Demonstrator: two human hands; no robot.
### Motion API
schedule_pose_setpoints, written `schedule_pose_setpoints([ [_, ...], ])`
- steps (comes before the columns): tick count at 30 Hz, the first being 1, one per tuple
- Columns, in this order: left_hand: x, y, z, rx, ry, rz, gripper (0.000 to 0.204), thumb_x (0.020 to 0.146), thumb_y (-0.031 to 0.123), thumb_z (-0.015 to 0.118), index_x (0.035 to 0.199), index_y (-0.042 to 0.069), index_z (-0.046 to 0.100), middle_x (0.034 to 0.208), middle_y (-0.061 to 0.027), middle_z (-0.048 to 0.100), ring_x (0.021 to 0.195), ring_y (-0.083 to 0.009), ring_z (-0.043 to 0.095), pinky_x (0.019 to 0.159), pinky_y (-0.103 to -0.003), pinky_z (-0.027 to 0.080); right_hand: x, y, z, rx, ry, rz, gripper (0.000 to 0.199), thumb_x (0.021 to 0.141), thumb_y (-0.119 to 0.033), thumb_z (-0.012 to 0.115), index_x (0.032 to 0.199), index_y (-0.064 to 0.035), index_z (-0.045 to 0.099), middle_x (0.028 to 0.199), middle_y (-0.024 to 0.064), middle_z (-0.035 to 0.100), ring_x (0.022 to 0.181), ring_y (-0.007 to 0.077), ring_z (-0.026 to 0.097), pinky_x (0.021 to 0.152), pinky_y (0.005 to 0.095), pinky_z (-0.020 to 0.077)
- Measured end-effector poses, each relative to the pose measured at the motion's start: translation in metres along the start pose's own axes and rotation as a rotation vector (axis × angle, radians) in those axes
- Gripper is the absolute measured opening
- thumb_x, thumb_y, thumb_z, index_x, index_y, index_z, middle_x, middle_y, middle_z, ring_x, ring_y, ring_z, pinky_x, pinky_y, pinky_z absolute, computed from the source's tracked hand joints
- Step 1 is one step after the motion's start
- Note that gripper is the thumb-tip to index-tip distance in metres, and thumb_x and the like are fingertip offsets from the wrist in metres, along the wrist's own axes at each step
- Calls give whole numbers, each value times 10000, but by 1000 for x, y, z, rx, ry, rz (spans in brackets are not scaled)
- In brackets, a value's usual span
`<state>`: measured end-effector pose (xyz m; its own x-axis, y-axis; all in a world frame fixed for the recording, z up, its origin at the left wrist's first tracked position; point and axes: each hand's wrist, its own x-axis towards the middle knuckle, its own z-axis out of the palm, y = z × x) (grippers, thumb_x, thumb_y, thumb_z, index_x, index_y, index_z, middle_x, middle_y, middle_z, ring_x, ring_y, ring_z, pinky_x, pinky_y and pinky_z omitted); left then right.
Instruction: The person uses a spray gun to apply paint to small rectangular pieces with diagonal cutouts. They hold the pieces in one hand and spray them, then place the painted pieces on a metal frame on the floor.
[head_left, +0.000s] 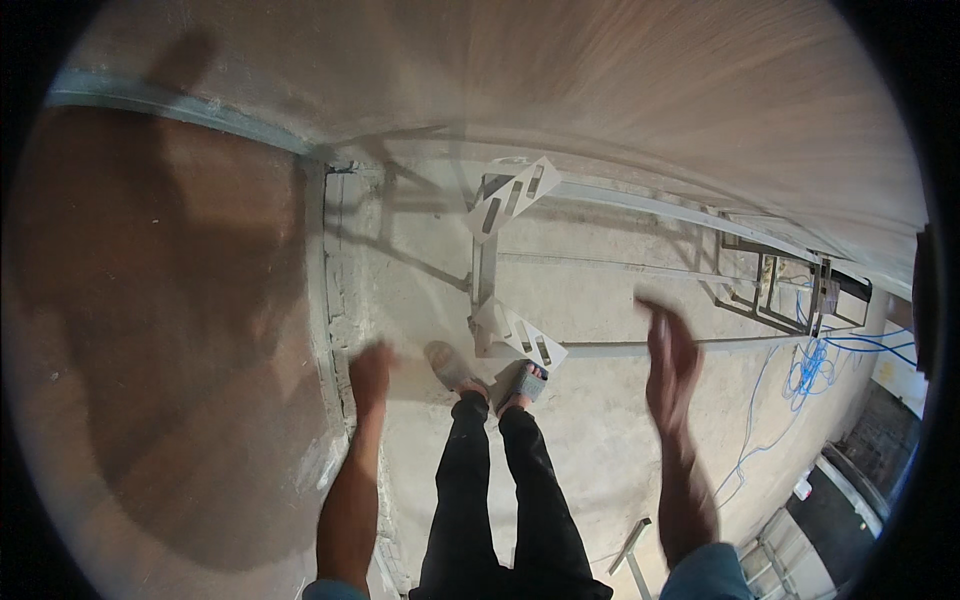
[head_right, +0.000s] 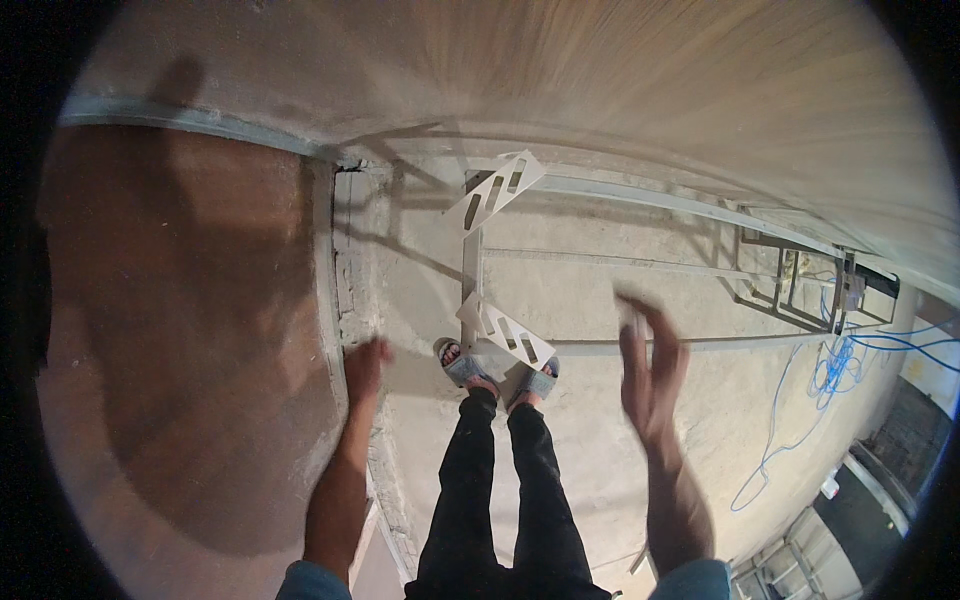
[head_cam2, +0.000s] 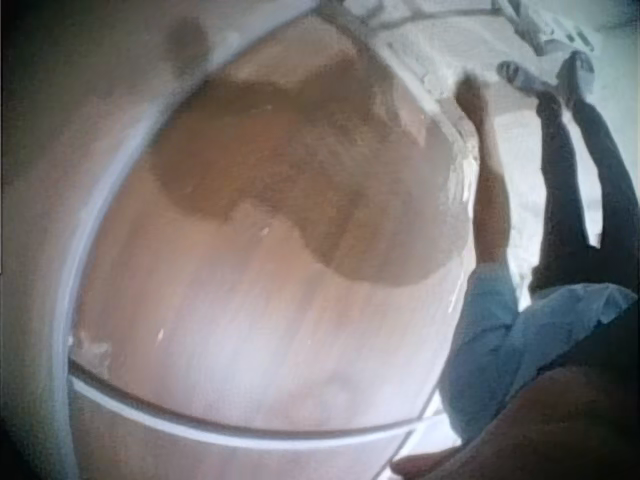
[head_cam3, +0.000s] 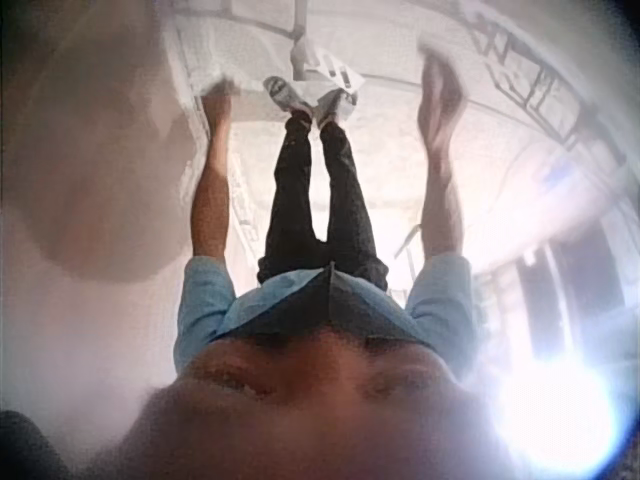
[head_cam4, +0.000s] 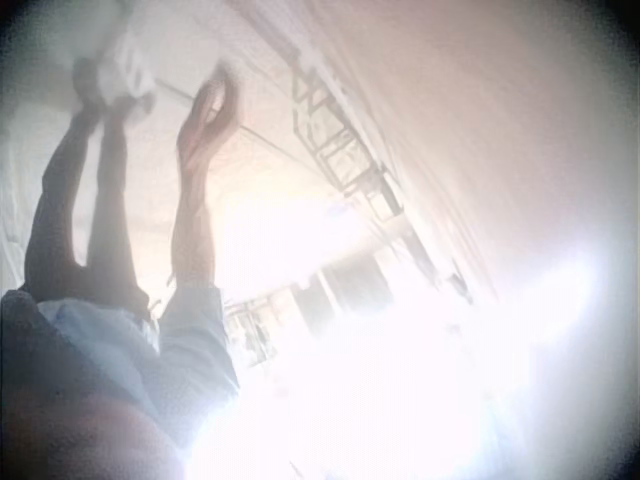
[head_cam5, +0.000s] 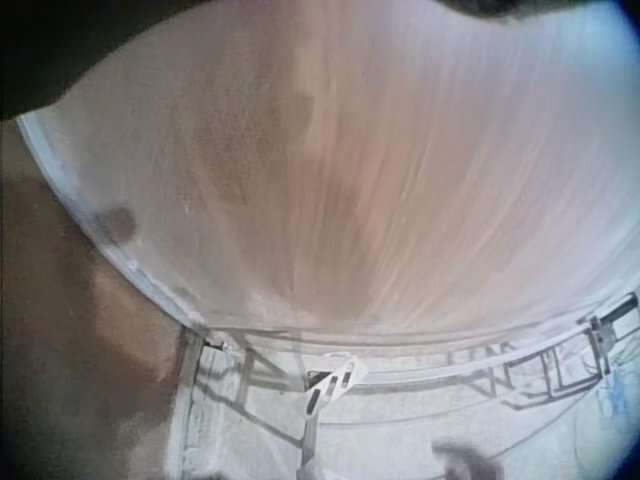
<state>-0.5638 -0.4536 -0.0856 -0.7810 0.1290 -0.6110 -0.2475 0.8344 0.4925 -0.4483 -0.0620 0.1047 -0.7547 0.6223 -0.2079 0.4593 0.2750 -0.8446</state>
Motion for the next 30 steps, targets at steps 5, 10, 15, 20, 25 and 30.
schedule_pose_setpoints([
  [5,-201,-97,80,217,-427,-452,611,899,373,577,1394,44,436,1330,-279,546,1233,-442,523,1039,-500,417,-181,110,-14,-391,-336,593,489,904,-291,694,1254,31,584,1210,251,632,1154,393,603,992,454,467],
  [10,-290,-47,136,174,-355,-630,725,938,543,475,1424,8,415,1353,-281,532,1271,-430,506,1072,-507,380,-293,151,17,-508,-722,933,944,871,-564,622,1460,89,279,1387,322,453,1277,457,475,1063,526,381],
  [15,-303,-5,156,193,-91,-243,542,891,303,628,1304,-29,515,1181,-258,624,1120,-423,587,992,-493,438,-316,153,12,-557,-602,1025,932,874,-559,612,1501,31,254,1361,304,493,1272,486,467,1055,557,374],
  [20,-369,65,130,248,-201,157,472,892,243,640,1268,-27,549,1272,-244,583,1172,-397,567,1025,-477,421,-345,111,-44,-359,-611,824,753,893,-533,598,1389,15,460,1282,291,566,1208,443,544,1019,506,431],
  [25,-495,216,143,-130,-108,384,456,960,181,579,1375,15,484,1368,-257,521,1221,-394,545,1027,-459,427,-359,37,-155,670,-338,613,578,1003,-521,462,1185,8,610,978,60,628,880,146,575,806,294,474],
  [30,-660,284,81,-229,-596,451,542,971,189,561,1462,25,396,1404,-243,504,1246,-373,551,1042,-400,437,-405,-32,-257,935,-30,850,527,988,-490,524,1212,-21,608,1014,79,693,897,157,649,766,325,523],
])
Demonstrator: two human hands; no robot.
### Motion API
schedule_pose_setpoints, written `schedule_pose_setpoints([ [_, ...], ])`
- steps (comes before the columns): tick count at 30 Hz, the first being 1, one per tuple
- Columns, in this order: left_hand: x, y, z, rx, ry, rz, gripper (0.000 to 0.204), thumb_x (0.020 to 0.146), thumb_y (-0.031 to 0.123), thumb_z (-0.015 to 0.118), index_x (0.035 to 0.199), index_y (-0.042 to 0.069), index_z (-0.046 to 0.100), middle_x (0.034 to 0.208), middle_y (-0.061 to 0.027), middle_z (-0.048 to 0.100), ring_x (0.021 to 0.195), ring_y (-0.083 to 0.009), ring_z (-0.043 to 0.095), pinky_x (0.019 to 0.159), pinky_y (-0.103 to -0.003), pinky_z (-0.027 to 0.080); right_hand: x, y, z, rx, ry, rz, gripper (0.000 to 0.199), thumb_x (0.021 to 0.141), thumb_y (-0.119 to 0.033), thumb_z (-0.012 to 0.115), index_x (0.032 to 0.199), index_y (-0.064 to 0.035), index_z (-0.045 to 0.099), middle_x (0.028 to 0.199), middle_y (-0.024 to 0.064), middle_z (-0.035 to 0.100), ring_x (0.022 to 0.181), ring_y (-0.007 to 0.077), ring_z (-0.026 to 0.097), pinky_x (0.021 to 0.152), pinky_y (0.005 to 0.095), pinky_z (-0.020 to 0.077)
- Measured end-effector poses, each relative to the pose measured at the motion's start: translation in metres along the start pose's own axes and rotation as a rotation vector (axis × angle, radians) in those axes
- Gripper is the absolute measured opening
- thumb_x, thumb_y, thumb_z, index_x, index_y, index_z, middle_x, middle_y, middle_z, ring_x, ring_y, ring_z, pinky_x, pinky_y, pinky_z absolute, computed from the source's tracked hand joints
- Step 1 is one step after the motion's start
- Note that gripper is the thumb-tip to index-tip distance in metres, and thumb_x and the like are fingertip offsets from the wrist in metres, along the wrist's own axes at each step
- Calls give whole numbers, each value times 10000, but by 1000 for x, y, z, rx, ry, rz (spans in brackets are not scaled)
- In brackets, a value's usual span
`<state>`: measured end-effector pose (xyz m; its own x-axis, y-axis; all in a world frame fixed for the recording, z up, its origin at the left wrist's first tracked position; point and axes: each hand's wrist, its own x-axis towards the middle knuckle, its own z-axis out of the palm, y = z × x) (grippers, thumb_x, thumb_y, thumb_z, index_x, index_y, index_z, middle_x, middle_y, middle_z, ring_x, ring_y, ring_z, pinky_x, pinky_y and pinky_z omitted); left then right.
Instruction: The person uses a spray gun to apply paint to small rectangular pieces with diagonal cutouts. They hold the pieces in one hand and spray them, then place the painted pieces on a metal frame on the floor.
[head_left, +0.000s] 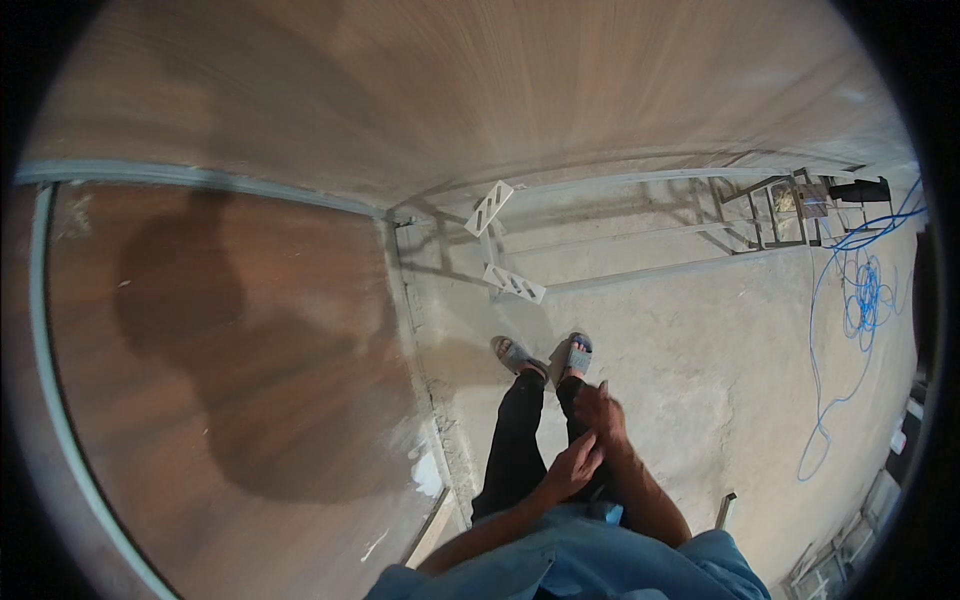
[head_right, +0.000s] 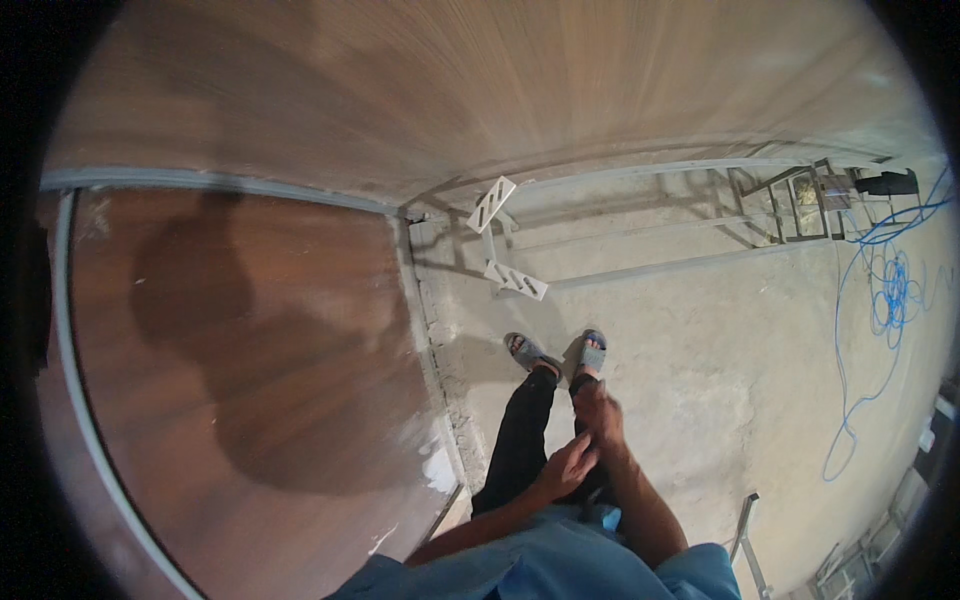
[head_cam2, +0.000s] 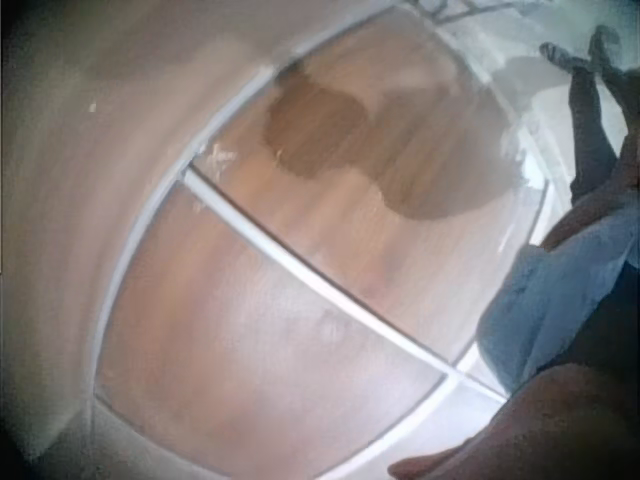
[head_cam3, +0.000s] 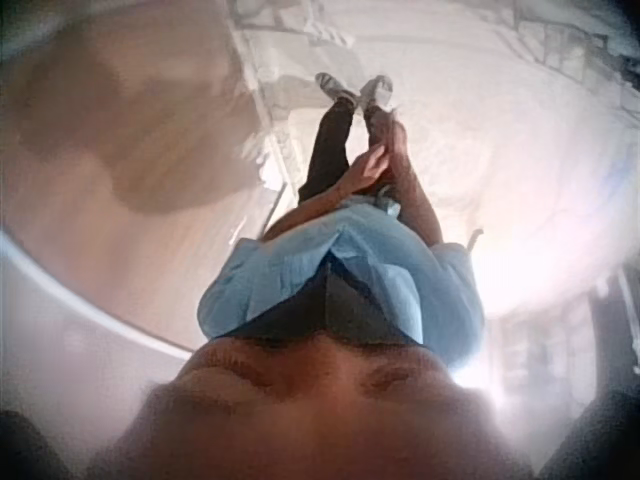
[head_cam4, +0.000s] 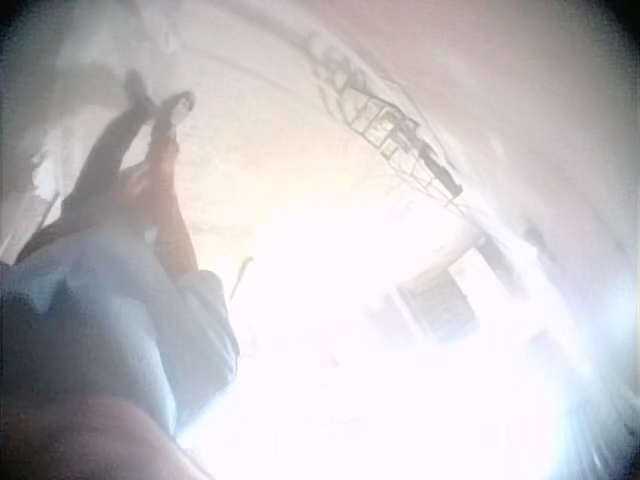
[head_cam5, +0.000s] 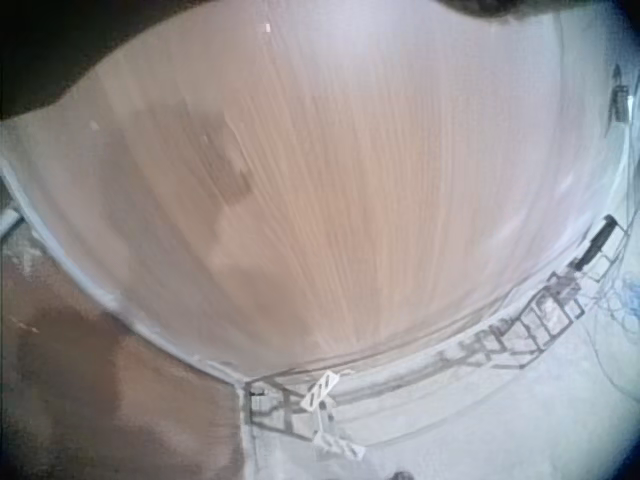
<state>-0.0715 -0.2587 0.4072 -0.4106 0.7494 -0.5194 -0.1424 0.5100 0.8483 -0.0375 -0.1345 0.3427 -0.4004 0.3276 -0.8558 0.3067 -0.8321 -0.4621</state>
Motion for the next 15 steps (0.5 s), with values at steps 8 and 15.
schedule_pose_setpoints([
  [8,-32,37,-71,291,192,128,380,870,263,687,1173,44,618,1072,-171,684,1059,-352,645,905,-417,506,-126,-26,-142,-607,249,25,457,932,-463,604,1083,-35,651,930,69,674,843,172,651,689,315,495],
  [15,146,-80,-280,558,659,-150,289,949,195,534,1153,13,629,1117,-191,665,1031,-363,641,895,-457,500,-218,20,-137,-314,733,-14,430,949,-408,595,1173,-41,614,998,99,667,842,186,666,678,322,502],
])
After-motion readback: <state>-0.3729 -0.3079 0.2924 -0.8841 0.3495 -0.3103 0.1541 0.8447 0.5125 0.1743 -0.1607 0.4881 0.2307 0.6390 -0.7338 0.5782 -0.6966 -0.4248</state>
